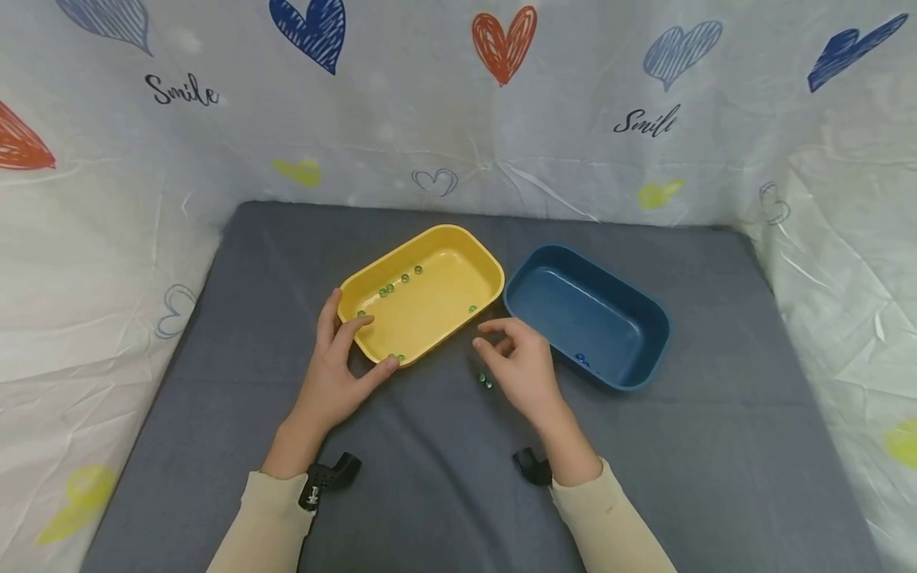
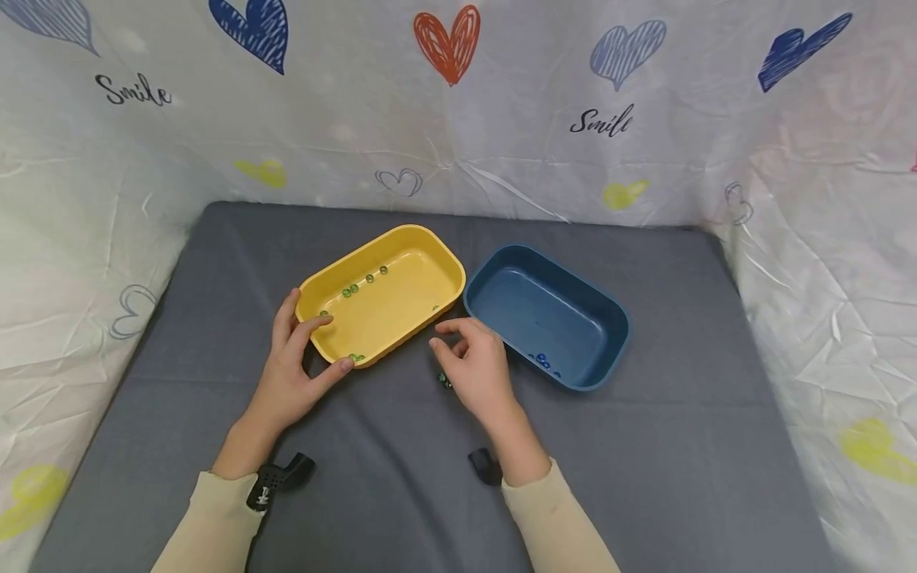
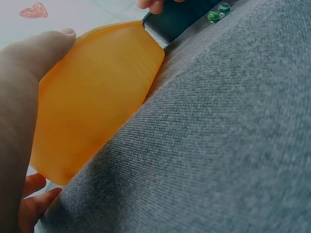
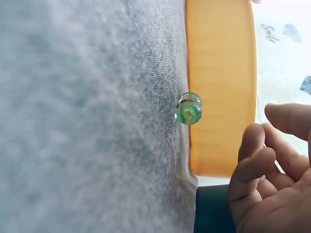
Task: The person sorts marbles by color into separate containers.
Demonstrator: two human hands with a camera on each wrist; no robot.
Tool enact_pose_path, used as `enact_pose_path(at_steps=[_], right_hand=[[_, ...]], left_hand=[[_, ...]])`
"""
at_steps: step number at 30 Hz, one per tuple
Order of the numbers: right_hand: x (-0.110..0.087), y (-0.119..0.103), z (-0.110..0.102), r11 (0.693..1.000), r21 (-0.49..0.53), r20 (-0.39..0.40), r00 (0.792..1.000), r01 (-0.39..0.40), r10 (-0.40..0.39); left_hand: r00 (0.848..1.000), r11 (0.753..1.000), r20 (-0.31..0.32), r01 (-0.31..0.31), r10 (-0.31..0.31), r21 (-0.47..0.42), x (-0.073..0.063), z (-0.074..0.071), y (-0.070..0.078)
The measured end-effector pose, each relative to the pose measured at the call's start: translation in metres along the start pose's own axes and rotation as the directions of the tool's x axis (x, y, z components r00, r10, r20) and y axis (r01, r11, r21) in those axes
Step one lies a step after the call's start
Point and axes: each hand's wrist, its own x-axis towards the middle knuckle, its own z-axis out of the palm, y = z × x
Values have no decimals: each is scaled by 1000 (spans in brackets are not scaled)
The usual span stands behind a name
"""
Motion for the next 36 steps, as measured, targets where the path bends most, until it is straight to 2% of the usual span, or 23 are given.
enact_pose_path(at_steps=[8, 16, 24, 36], right_hand=[[-9, 7, -5, 999, -26, 77, 997, -21, 23], [-13, 14, -5, 998, -45, 180, 982, -44, 51], [-15, 17, -3, 995, -82, 229, 971, -52, 69], [-16, 20, 3, 990, -135, 243, 968, -29, 62]], left_hand=[[1000, 1000, 2, 4, -4, -5, 1, 1, 0], [1000, 1000, 6, 16, -16, -8, -1, 1, 0], [1000, 1000, 8, 13, -13, -15, 0, 0, 0], [1000, 1000, 9, 12, -12, -11, 0, 0, -1]])
